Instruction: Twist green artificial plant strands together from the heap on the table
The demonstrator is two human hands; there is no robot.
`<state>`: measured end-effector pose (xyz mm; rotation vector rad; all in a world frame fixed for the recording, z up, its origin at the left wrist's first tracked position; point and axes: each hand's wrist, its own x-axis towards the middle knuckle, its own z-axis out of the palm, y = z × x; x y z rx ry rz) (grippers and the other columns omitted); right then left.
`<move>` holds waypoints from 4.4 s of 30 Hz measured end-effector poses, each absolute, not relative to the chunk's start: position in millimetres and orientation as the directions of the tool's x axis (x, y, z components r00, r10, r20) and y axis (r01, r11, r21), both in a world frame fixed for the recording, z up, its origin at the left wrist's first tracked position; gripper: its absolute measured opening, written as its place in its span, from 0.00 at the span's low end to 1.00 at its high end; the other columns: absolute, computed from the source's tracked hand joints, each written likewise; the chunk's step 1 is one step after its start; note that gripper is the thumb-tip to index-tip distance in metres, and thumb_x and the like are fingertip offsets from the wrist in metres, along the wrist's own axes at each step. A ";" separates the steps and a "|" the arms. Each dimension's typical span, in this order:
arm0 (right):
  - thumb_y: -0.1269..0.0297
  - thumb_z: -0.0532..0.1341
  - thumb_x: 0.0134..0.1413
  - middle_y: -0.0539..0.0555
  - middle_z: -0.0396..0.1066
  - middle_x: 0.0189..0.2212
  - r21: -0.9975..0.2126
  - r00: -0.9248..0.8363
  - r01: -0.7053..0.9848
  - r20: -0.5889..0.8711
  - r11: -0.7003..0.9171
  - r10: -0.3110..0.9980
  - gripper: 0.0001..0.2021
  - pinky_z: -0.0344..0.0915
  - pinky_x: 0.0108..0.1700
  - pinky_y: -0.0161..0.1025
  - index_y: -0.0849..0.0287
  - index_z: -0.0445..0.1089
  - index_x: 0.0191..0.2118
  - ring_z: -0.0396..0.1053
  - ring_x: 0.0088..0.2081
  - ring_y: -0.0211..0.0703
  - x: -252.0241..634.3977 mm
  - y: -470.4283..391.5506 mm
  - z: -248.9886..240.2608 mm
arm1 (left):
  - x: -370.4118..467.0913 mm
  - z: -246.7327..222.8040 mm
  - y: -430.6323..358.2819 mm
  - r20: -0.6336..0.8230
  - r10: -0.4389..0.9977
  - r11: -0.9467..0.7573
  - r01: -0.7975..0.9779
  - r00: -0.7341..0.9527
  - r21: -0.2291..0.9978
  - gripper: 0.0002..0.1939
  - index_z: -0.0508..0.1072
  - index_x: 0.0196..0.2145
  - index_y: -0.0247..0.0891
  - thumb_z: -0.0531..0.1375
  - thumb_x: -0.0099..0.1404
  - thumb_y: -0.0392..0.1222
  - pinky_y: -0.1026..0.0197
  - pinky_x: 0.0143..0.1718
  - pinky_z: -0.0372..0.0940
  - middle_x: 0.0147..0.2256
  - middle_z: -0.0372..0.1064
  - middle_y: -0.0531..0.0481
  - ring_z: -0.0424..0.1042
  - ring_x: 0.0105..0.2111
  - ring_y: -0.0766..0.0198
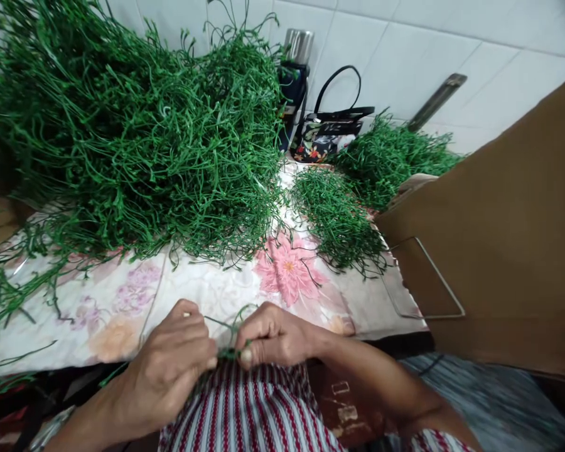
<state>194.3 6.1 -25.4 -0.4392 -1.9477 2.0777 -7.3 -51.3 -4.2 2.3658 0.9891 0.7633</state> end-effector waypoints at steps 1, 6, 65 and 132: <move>0.63 0.59 0.51 0.49 0.62 0.21 -0.999 -0.950 0.024 -0.038 -0.048 0.310 0.12 0.57 0.27 0.27 0.68 0.67 0.26 0.59 0.23 0.28 196.4 4.8 -21.3 | -7.4 -0.5 -53.3 0.300 0.710 -0.664 0.462 0.637 0.588 0.10 0.63 0.25 0.37 0.48 0.58 0.25 0.59 0.30 0.57 0.19 0.57 0.53 0.57 0.22 0.67; 0.66 0.56 0.53 0.51 0.63 0.23 -0.999 -0.990 0.025 -0.020 0.031 0.136 0.09 0.59 0.30 0.27 0.66 0.65 0.26 0.60 0.25 0.30 207.5 -8.3 -5.0 | -17.8 13.8 -60.5 0.306 0.626 -0.711 0.363 0.717 0.603 0.13 0.65 0.23 0.40 0.47 0.54 0.25 0.58 0.27 0.61 0.17 0.60 0.53 0.61 0.20 0.66; 0.66 0.49 0.60 0.49 0.65 0.23 -0.800 -0.796 -0.038 0.386 0.599 0.465 0.12 0.60 0.32 0.30 0.61 0.65 0.30 0.63 0.27 0.32 148.7 29.7 -49.2 | 4.7 -27.4 -20.5 -0.108 0.985 0.173 -0.693 0.137 0.700 0.05 0.68 0.21 0.33 0.61 0.51 0.36 0.66 0.23 0.58 0.18 0.65 0.52 0.63 0.21 0.68; 0.60 0.57 0.53 0.48 0.60 0.22 -0.992 -0.661 0.065 0.036 0.105 0.750 0.11 0.57 0.28 0.30 0.62 0.64 0.26 0.58 0.25 0.32 153.1 22.2 -47.8 | 5.4 -36.3 -32.4 0.030 0.991 -0.018 0.090 -0.127 0.996 0.05 0.70 0.22 0.34 0.58 0.54 0.33 0.66 0.28 0.56 0.22 0.63 0.53 0.61 0.25 0.69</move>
